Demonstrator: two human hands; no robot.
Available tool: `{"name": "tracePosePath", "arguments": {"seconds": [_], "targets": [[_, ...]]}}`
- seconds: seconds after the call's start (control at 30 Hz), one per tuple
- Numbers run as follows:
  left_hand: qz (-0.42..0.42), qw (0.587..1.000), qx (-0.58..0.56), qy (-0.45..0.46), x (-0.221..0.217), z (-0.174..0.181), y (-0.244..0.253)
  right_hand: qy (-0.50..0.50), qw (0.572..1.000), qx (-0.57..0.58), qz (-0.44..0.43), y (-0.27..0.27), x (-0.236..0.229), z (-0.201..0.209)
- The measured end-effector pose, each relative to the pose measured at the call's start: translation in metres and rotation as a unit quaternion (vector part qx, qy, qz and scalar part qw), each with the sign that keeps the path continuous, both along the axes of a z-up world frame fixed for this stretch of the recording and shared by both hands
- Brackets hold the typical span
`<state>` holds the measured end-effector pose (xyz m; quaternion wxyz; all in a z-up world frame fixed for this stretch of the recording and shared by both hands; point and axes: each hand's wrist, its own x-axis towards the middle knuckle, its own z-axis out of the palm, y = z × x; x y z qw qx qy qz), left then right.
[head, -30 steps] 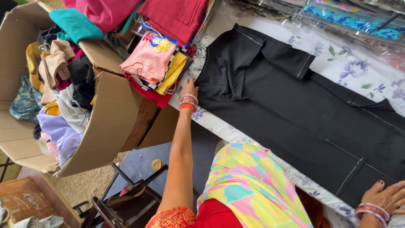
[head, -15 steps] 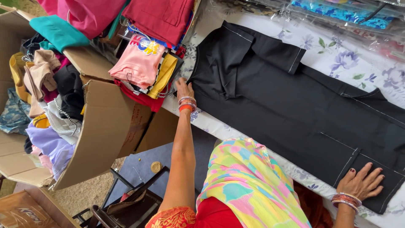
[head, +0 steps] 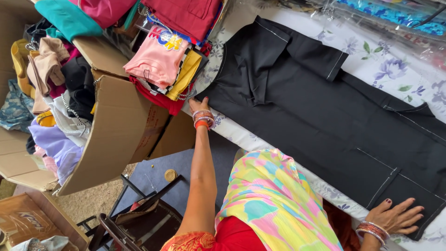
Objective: Folding and sorting various garments on a table and into boxes.
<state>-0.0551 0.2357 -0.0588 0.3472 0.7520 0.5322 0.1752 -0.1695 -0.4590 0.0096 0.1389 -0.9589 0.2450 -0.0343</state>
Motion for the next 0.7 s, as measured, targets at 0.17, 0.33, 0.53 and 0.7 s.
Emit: {"name": "tracePosePath", "arguments": {"seconds": [0.17, 0.33, 0.53, 0.7], "targets": [[0.006, 0.956, -0.054, -0.289, -0.004, -0.081, 0.026, 0.020, 1.000, 0.004, -0.016, -0.003, -0.010, -0.005], [0.006, 0.948, -0.065, -0.312, -0.007, -0.067, 0.014, 0.004, 1.000, -0.001, -0.004, -0.006, -0.014, -0.008], [-0.003, 0.986, 0.047, -0.161, 0.004, 0.032, -0.035, -0.021, 0.999, -0.037, 0.012, -0.005, -0.008, -0.033], [-0.144, 0.973, 0.173, -0.056, 0.018, 0.065, -0.128, 0.022, 0.988, -0.144, 0.058, 0.082, 0.025, -0.020]]}}
